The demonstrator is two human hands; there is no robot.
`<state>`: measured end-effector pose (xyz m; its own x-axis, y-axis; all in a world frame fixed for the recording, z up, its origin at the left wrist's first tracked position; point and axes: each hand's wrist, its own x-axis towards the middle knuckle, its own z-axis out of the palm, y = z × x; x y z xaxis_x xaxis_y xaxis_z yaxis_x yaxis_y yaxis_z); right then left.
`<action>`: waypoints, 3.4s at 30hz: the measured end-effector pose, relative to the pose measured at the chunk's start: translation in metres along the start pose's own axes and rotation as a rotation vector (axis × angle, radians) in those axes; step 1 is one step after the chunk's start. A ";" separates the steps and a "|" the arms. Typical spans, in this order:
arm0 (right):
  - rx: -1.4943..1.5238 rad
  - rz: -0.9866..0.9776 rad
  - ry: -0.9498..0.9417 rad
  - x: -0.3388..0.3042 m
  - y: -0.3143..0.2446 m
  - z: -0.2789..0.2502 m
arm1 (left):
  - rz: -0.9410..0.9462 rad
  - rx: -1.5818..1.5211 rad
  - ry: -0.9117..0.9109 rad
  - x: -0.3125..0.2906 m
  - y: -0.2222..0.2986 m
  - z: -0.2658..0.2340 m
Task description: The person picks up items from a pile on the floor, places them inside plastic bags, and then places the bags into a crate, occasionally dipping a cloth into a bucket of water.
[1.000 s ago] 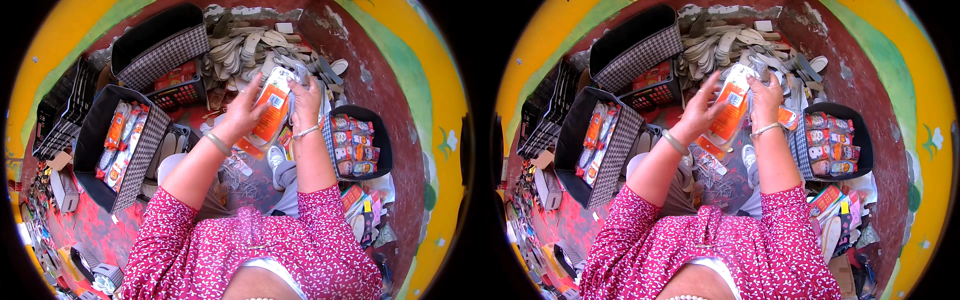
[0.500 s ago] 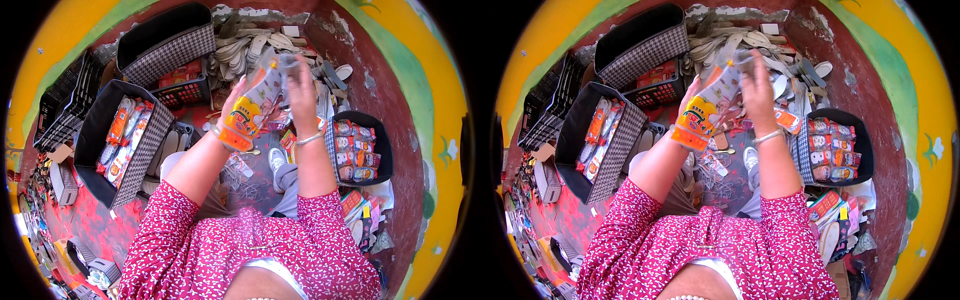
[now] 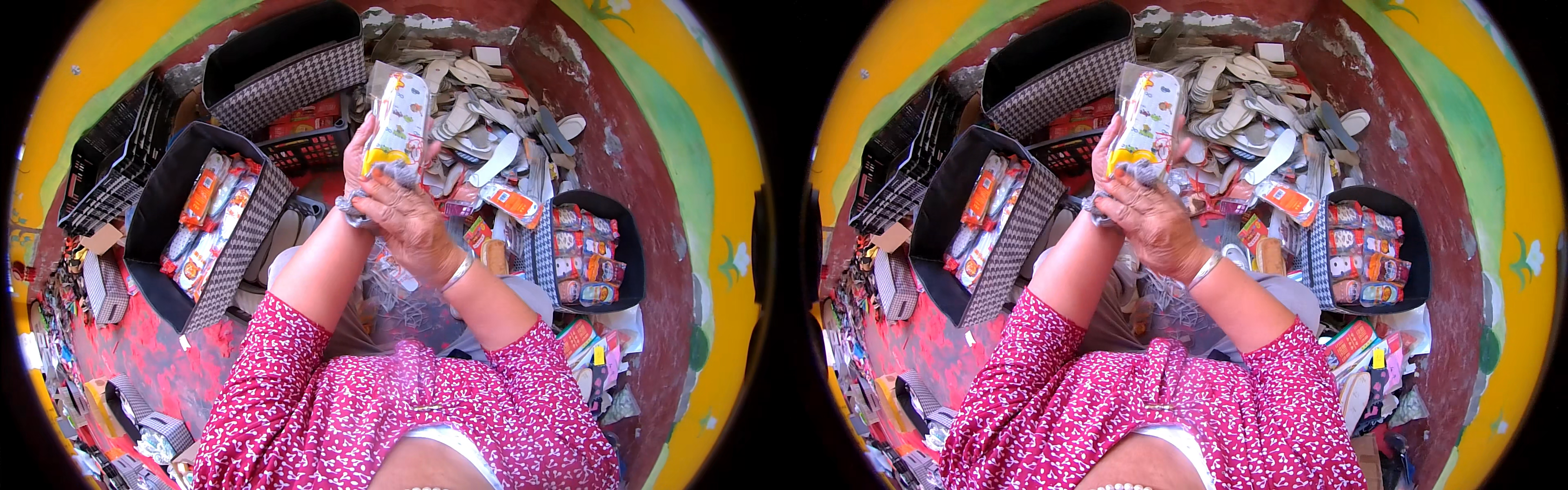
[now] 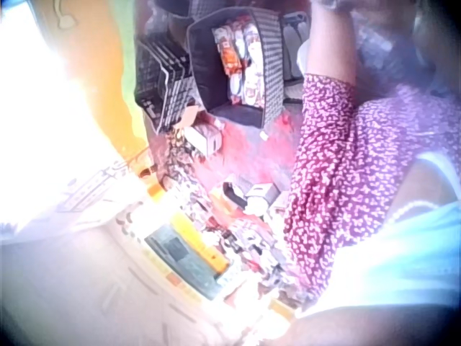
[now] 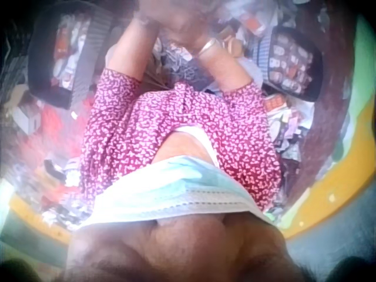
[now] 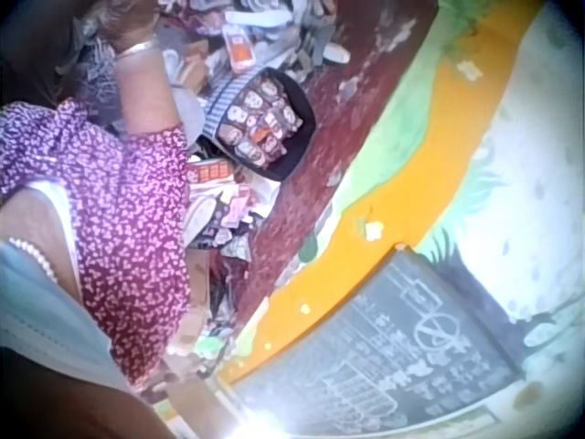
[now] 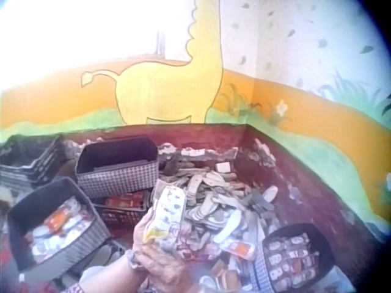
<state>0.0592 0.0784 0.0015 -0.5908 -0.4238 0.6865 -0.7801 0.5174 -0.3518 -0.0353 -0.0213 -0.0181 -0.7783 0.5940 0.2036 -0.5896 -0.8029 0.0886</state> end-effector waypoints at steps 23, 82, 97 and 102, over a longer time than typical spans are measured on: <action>0.063 0.474 0.472 0.009 0.084 -0.081 | -0.301 0.976 0.020 -0.016 -0.055 0.025; 0.671 0.572 0.812 0.009 0.051 -0.054 | 0.048 0.115 0.046 -0.003 -0.004 0.022; 0.064 0.607 0.462 0.015 0.082 -0.072 | -0.211 0.403 0.052 -0.015 -0.056 0.025; 0.785 0.807 0.775 -0.007 0.117 -0.096 | -0.174 0.437 0.053 -0.017 -0.047 0.030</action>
<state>-0.0083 0.2128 0.0165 -0.8698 0.4482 0.2060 -0.3409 -0.2442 -0.9079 0.0118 0.0051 0.0038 -0.6926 0.7144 0.1003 -0.5749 -0.6306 0.5214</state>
